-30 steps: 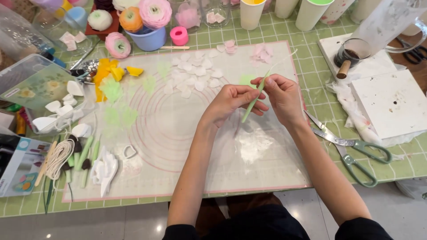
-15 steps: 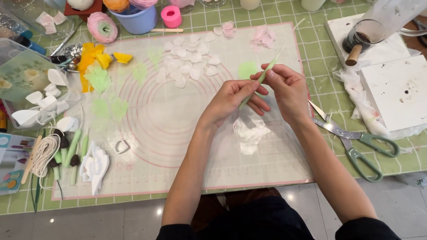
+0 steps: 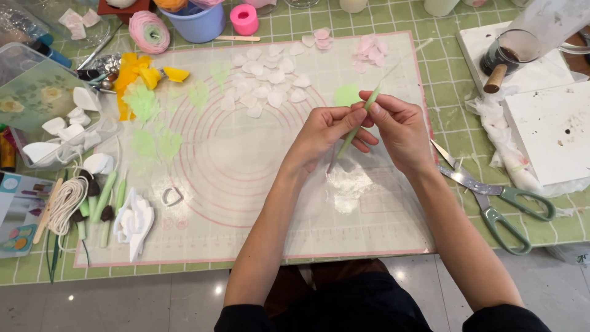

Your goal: Shaping a green wax component and attaching it to a wire for candle crafting.

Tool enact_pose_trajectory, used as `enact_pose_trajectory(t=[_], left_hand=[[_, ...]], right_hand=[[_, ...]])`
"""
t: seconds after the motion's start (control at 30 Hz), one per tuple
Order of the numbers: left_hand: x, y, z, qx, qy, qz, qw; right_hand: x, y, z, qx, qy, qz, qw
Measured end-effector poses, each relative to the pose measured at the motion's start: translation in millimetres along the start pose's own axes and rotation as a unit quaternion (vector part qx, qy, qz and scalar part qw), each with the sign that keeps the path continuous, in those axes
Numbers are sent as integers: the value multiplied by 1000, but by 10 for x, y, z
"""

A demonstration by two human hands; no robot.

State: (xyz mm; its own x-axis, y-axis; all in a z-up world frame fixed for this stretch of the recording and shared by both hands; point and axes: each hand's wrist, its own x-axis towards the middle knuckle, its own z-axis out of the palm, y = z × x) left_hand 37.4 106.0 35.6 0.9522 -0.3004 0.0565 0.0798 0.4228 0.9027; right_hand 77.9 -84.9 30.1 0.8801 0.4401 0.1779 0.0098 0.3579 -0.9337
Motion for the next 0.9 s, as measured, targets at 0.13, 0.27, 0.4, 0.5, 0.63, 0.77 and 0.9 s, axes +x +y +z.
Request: enact_pose_trajectory(t=[0.13,0.27,0.4,0.5,0.63,0.77,0.9], left_hand=[[-28,72,59,15,-5,7,1000],[-26,99,109,63,-26,-2,998],[-56,154,86,78,-83,2,994],[-66,151,110,42,-99,-9,994],[-47,28,156,25,-51,-12,998],[-72,7,130,52,-70,-33,996],[-88,88,129,53,-88,-43,994]], right_hand=[[11,22,-3,-6,19,-7,1000],[30,-9,-56,6,52,-16,999],[45,-6,-126,23,62,-32,997],[61,-25,-173,34,53,-60,996],[36,-108,-99,33,13,-55,998],[18,-69,-195,38,8,-32,999],[-1,-45,-291,79,-25,-33,996]])
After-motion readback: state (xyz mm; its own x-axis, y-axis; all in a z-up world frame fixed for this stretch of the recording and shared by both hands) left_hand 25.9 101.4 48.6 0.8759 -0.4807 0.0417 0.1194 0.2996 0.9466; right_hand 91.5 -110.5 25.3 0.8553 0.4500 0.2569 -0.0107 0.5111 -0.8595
